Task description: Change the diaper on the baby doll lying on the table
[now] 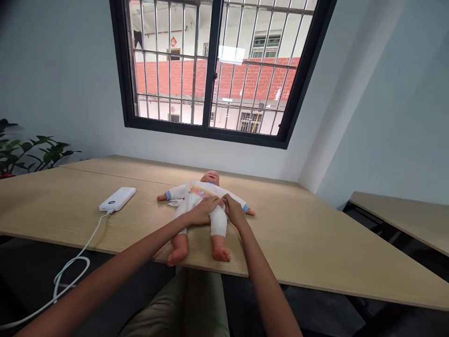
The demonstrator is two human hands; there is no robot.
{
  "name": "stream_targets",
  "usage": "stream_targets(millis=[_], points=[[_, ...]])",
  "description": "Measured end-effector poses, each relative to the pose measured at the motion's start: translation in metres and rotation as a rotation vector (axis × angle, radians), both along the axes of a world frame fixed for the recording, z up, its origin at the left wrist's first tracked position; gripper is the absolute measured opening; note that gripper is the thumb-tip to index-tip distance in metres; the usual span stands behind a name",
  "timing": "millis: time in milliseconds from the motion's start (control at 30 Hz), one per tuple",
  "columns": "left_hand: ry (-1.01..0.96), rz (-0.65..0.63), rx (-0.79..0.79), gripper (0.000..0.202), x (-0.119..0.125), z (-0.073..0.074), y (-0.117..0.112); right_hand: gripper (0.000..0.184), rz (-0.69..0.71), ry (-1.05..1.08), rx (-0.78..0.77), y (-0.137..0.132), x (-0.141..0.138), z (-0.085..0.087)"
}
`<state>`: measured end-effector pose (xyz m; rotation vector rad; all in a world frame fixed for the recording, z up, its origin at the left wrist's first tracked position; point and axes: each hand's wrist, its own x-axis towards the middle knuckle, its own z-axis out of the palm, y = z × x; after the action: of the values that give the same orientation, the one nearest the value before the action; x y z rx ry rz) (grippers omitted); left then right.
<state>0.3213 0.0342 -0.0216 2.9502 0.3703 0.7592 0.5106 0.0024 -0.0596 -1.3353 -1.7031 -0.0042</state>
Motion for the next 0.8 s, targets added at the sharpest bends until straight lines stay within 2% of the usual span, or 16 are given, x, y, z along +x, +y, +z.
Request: stream_targets(millis=[100,167,300,400,500,700,800], points=[[0.055,-0.03,0.056,0.083,-0.013,0.007,-0.004,0.024,-0.014,-0.055,-0.014,-0.003,0.0,0.003],[0.037,0.04,0.057,0.095,-0.023,0.01,-0.006,0.027,-0.004,-0.038,-0.005,-0.004,-0.001,0.006],[0.112,0.252,0.056,0.082,-0.039,0.014,-0.009,0.031,0.061,0.133,0.086,-0.007,-0.002,0.012],[0.222,0.29,0.046,0.074,-0.038,0.013,-0.011,0.031,0.043,0.164,0.212,-0.008,-0.003,0.017],[0.266,0.299,0.044,0.075,-0.031,0.011,-0.011,0.025,0.039,0.115,0.261,-0.005,-0.005,0.021],[0.282,0.309,0.077,0.076,-0.021,0.005,-0.01,0.02,0.207,-0.051,0.089,0.018,-0.017,0.03],[0.271,0.319,0.05,0.078,-0.022,0.001,-0.01,0.019,0.231,-0.034,0.017,0.028,-0.022,0.029]])
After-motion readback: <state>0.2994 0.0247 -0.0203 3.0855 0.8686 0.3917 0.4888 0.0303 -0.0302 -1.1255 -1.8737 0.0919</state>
